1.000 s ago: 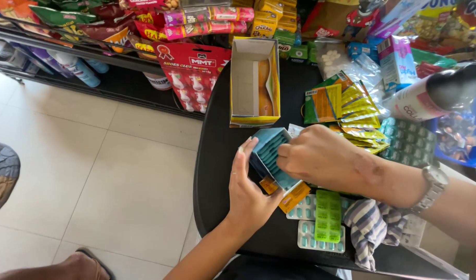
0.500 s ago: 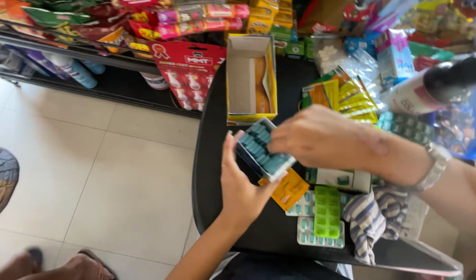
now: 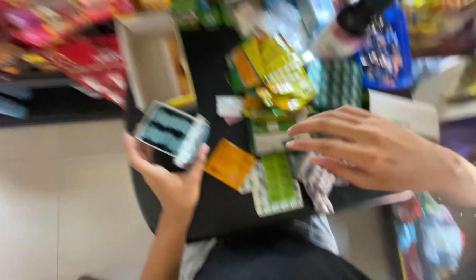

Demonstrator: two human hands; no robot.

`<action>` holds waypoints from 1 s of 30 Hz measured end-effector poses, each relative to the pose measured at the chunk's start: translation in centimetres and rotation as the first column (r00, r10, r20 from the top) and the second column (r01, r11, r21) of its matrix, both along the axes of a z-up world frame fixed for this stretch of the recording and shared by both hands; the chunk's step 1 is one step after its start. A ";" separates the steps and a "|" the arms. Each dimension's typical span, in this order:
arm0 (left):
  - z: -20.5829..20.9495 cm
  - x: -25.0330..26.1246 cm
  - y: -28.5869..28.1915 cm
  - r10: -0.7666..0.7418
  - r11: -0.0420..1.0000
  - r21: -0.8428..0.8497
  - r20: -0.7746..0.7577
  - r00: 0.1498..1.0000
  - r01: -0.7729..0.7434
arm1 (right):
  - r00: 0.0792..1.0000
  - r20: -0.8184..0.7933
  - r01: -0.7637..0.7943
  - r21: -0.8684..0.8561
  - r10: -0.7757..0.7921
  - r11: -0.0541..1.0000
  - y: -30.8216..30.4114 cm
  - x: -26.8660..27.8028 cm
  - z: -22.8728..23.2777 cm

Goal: The person wipes the surface of several pill blister packs with a striped cloth. They pick up the blisters from a table, wipe them, and place them into a box. The person also handles a small plastic bag and wipes the blisters inside it.

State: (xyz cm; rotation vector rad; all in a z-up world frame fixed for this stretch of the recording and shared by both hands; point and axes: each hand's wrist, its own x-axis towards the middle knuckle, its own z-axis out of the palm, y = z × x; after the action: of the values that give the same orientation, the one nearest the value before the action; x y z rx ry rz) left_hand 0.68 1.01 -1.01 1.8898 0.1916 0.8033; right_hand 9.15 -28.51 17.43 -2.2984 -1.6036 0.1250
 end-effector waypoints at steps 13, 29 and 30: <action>-1.8 -0.8 1.5 -0.139 0.986 0.100 0.081 0.987 0.130 | 0.684 -0.103 0.716 0.287 -0.722 0.637 -4.5 -12.6 -11.3; -2.3 -0.3 2.2 -0.198 0.980 0.031 0.139 0.970 0.196 | 0.577 -0.092 0.741 0.478 -0.812 0.472 -1.1 -12.5 -19.7; -1.5 -0.7 1.8 -0.107 0.989 0.115 0.083 0.991 0.097 | 0.563 -0.116 0.744 0.503 -0.818 0.440 -1.1 -12.6 -20.2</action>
State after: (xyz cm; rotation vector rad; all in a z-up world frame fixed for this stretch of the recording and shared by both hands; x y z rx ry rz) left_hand -0.05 2.78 -2.56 1.9456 -0.0055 0.8407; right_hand -3.50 -29.66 -2.75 -2.3630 -0.3321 -0.6382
